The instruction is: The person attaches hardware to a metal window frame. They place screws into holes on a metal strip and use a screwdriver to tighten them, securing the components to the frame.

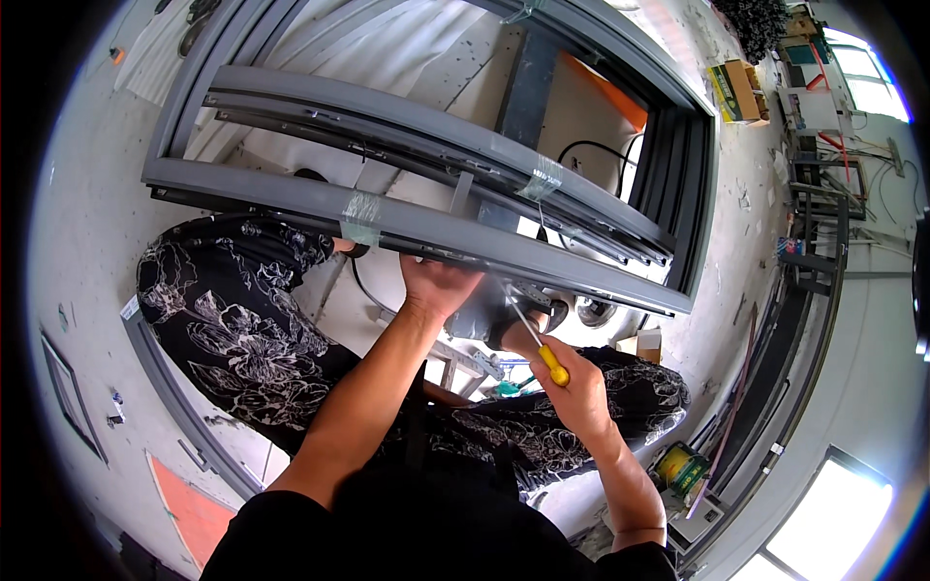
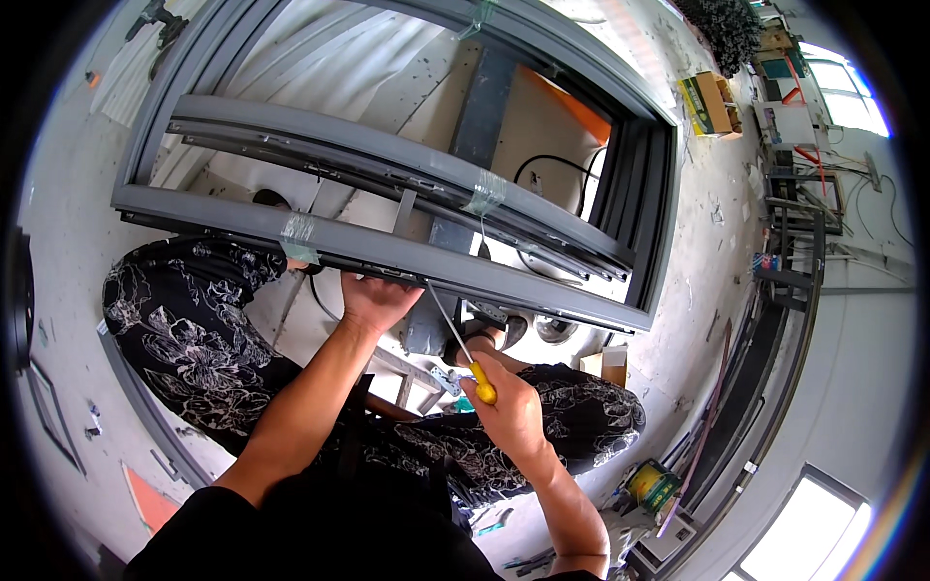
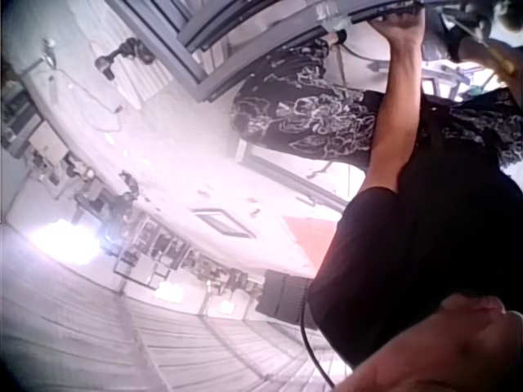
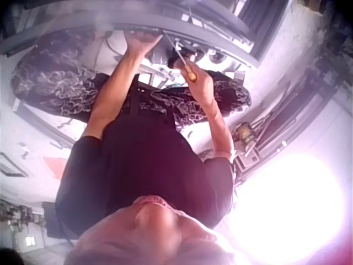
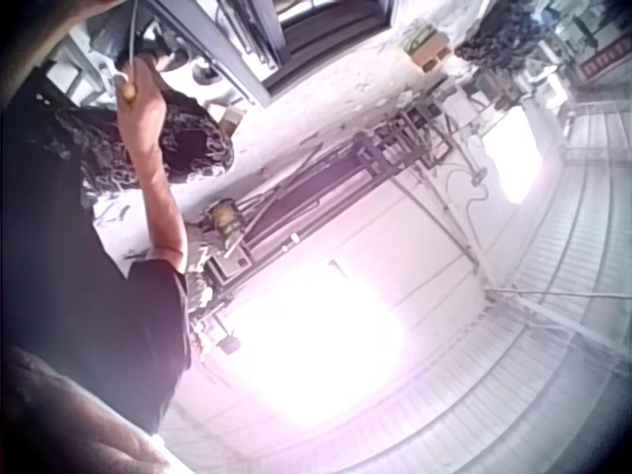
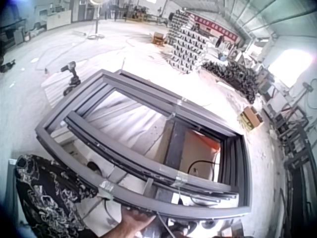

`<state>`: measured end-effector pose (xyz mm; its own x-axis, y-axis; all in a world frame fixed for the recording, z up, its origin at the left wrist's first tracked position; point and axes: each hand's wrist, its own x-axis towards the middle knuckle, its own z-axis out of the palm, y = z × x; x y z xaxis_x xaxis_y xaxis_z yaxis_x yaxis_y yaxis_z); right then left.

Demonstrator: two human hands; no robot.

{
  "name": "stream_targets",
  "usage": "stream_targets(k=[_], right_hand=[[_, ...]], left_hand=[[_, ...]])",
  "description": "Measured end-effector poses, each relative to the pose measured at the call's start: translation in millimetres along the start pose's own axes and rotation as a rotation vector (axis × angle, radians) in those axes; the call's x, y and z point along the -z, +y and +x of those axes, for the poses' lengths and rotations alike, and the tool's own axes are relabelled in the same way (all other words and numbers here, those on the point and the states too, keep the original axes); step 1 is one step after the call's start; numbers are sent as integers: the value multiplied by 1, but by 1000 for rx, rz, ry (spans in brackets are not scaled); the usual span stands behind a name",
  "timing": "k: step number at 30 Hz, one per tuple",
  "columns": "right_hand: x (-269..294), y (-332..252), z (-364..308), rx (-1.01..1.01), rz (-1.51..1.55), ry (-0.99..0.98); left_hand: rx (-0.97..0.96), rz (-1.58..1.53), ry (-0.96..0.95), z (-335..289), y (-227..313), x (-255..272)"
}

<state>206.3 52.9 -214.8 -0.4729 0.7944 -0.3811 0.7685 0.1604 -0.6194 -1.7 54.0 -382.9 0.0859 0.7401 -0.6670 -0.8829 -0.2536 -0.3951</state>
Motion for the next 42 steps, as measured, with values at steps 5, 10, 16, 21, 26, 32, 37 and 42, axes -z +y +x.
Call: stream_targets(k=[5, 10, 16, 21, 26, 32, 37, 42], right_hand=[[0, 1, 0, 17, -4, 13], [1, 2, 1, 40, -56, 0], [3, 1, 1, 68, -63, -7], [3, 0, 2, 76, -71, -6], [2, -2, 2, 76, -75, -1], [-6, 2, -4, 176, -191, 28], [-39, 27, -17, 373, -455, 65], [-71, 57, -23, 462, -592, 173]], left_hand=[[11, -12, 0, -2, -1, -3], [12, -20, 8, 1, 1, 0], [2, -8, 0, 2, 0, 1], [2, -7, 41, 2, -1, -2], [3, 1, 29, 0, -1, -3], [10, 23, 6, -1, -3, -5], [7, 64, 34, -1, -2, -5], [-3, 46, 80, 3, 0, -2]])
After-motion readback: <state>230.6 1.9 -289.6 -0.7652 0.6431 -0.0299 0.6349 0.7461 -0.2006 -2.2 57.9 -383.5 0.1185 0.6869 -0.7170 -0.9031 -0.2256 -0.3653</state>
